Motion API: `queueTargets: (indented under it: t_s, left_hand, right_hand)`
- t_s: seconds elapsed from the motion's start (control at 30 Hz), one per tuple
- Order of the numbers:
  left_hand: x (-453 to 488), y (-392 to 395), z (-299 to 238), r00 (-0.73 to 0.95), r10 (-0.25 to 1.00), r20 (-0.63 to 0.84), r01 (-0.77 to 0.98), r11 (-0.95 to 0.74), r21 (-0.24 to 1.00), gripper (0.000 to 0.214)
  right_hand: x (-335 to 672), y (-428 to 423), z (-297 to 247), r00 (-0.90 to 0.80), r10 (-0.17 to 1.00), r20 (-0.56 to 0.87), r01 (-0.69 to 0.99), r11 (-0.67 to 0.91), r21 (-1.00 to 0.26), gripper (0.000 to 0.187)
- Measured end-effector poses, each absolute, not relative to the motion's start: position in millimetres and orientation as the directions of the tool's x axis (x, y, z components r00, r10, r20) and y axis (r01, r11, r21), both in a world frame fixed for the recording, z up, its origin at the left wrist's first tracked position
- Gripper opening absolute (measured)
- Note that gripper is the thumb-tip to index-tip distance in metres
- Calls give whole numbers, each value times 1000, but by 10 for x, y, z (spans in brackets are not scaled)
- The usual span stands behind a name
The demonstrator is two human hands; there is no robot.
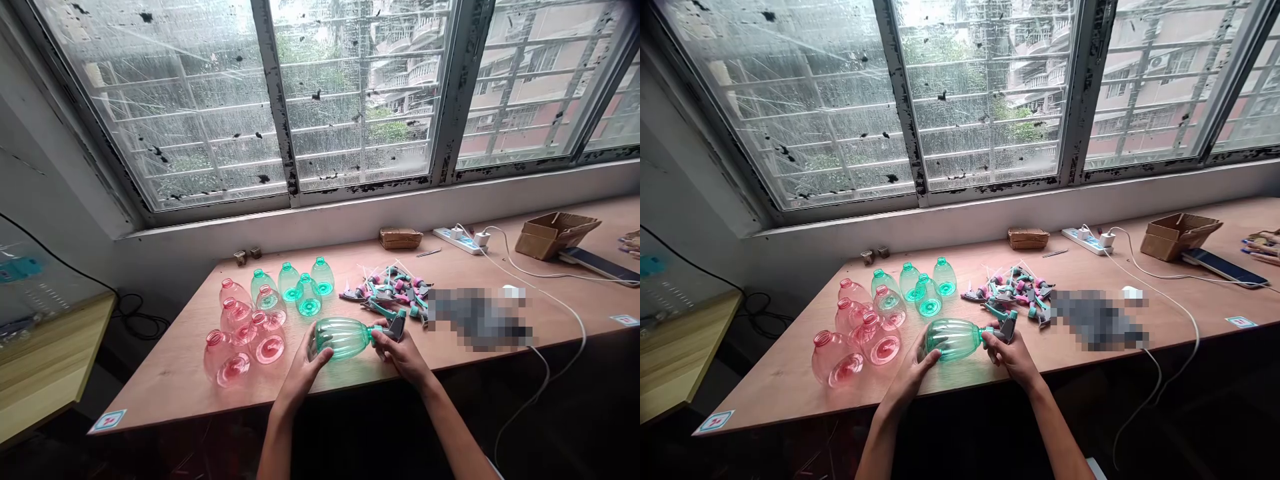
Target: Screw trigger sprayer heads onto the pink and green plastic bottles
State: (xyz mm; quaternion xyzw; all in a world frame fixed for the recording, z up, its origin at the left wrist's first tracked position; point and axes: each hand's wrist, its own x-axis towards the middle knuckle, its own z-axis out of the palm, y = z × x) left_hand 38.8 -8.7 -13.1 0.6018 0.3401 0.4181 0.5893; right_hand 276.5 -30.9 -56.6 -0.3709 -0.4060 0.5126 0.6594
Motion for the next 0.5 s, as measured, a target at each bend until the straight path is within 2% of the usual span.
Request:
queueTargets:
  t_s: [0.1,0.23,0.33,0.5]
  left_hand:
    - [398,-112,-95,428,899,95,-73,-70,995,74]
    - [410,-136,-109,488,861,143,-174,-64,983,98]
    - [408,-130,-143,496,857,143,-168,-68,983,105]
    - [397,-106,-127,454,885,107,-91,-73,993,81]
  right_hand:
    - [2767,-305,-574,144,977,155,-371,198,-907,43]
    - [2758,-303,-563,164,973,162,-388,215,-896,40]
    - [2760,-307,-561,164,972,167,-389,219,-895,40]
    - [2775,-315,-563,129,978,164,-367,201,-908,37]
